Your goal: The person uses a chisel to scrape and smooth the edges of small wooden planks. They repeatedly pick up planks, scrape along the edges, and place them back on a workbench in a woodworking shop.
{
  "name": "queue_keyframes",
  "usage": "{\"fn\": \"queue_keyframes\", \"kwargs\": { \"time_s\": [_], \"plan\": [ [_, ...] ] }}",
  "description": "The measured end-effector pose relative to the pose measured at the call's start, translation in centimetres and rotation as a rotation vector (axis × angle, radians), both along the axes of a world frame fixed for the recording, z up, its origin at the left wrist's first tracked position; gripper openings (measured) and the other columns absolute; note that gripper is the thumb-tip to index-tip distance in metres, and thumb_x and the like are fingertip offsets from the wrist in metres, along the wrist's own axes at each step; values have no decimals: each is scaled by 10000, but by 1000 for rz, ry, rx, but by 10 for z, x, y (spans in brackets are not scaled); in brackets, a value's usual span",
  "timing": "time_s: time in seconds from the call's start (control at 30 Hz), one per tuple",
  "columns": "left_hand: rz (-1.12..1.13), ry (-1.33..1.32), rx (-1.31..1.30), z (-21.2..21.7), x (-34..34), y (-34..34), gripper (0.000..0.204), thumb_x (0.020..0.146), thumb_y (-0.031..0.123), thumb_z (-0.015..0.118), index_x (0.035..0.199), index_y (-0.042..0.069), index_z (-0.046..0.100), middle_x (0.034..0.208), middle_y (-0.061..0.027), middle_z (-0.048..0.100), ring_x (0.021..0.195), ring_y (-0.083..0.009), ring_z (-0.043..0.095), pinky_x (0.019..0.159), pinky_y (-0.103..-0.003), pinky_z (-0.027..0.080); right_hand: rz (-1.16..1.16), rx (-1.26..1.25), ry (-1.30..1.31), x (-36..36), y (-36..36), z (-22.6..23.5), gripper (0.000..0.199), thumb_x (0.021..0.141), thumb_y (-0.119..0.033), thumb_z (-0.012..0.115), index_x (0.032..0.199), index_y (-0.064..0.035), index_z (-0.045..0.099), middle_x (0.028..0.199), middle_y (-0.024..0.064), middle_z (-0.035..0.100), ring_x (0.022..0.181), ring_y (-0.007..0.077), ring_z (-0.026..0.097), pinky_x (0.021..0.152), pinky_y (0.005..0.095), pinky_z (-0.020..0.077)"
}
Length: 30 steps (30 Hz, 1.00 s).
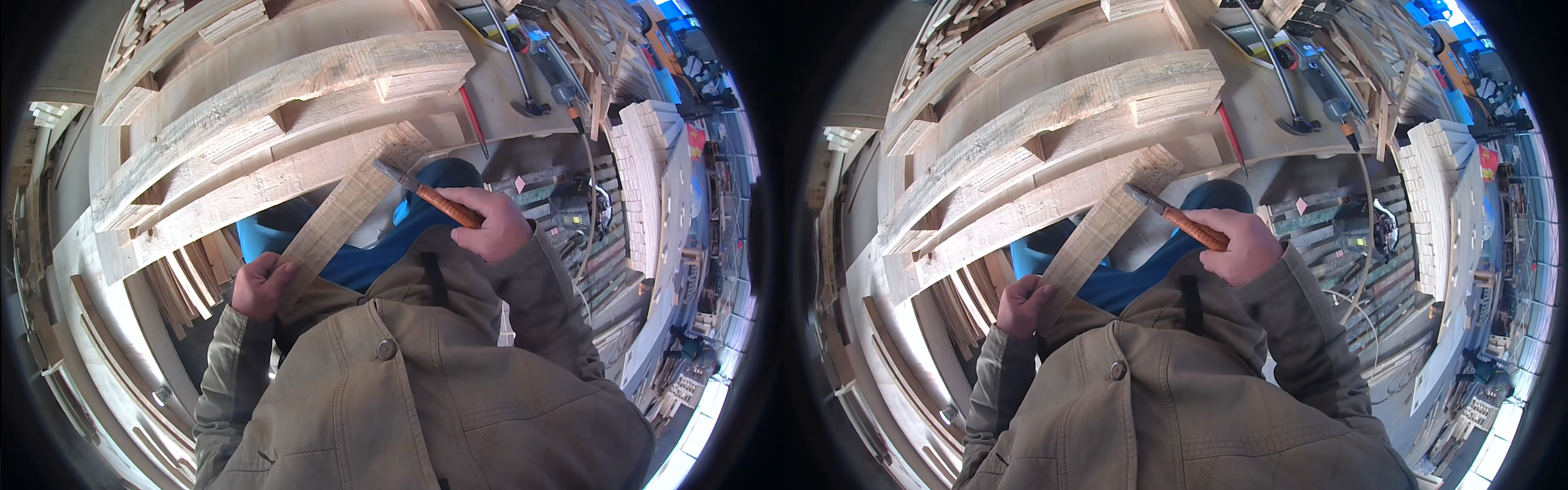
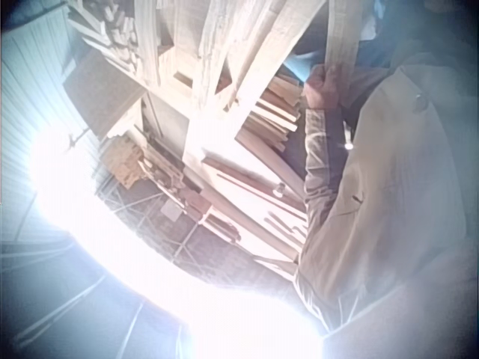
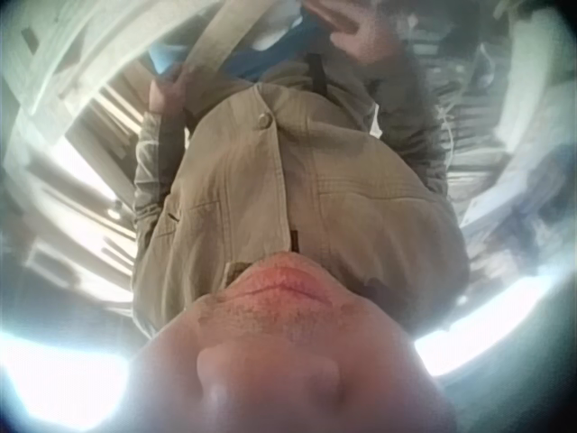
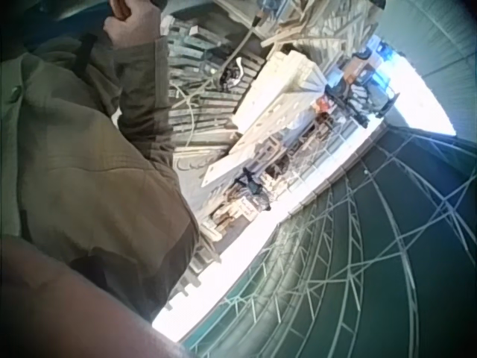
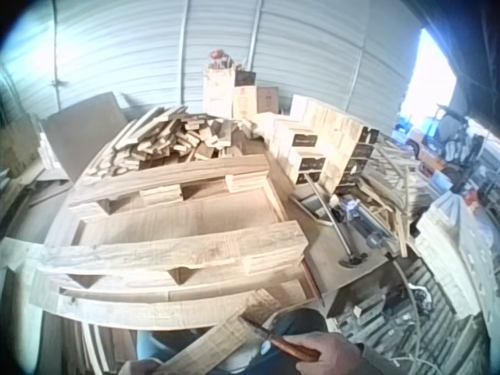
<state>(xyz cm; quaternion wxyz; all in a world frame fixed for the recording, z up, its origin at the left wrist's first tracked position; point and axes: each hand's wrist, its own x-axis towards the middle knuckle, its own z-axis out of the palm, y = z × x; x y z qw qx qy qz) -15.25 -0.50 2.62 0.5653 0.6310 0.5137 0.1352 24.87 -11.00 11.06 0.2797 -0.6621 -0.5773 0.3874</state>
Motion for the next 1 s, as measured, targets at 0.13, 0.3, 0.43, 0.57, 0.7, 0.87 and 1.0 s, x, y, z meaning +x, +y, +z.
{"fn": "queue_keyframes", "kwargs": {
  "time_s": [0.13, 0.3, 0.43, 0.57, 0.7, 0.87, 1.0],
  "plan": [
    [-26, 49, 26, 2, -1, 0, 327, 962, 307, 773, 904, -7, 704, 708, -8, 612, 699, -66, 521, 627, -297, 468, -287, 27, 214, 1, 3, 2, 587, 836, 21, 722, 1414, 7, 622, 1290, 130, 694, 1142, 133, 656, 963, 283, 522],
    [-12, 33, 26, 0, 1, -1, 335, 961, 314, 777, 892, -3, 697, 690, -7, 586, 689, -67, 506, 615, -298, 458, -243, 62, 90, 0, 4, -1, 585, 831, 15, 724, 1408, 7, 629, 1203, 114, 727, 1074, 117, 658, 931, 272, 518],
    [-7, 8, 39, -4, -1, -3, 337, 960, 311, 776, 874, -1, 683, 677, -6, 558, 678, -67, 482, 602, -300, 445, -35, -2, 19, 1, 1, 3, 567, 801, -2, 746, 1361, 15, 658, 1152, 115, 742, 1025, 120, 665, 906, 295, 526],
    [-11, 31, 36, -5, -1, -2, 331, 962, 302, 772, 865, 0, 676, 672, -6, 545, 675, -67, 471, 597, -302, 439, -320, 109, 108, 0, 5, 3, 536, 820, -14, 740, 1349, 20, 661, 1078, 111, 735, 931, 121, 663, 844, 290, 539],
    [-17, 43, 32, -4, -1, -1, 325, 962, 306, 772, 891, -1, 693, 693, -10, 586, 690, -64, 501, 615, -298, 458, -236, 121, -29, -3, 5, -1, 531, 820, -21, 735, 1345, 12, 661, 1062, 160, 733, 898, 157, 683, 824, 320, 552],
    [-15, 14, -9, -4, -6, -3, 301, 962, 295, 776, 948, -1, 723, 755, -18, 664, 742, -61, 559, 663, -286, 494, -167, 137, -54, 3, 3, 2, 539, 824, -20, 740, 1355, 23, 654, 1076, 123, 724, 914, 104, 645, 831, 286, 533],
    [-4, 20, -23, -7, -4, -3, 291, 960, 284, 780, 937, 0, 717, 747, -9, 653, 733, -63, 548, 655, -292, 489, -306, 160, 256, 1, 1, 1, 489, 934, -37, 724, 1401, 46, 606, 1120, 80, 719, 954, 60, 629, 839, 236, 516]
  ]
}}
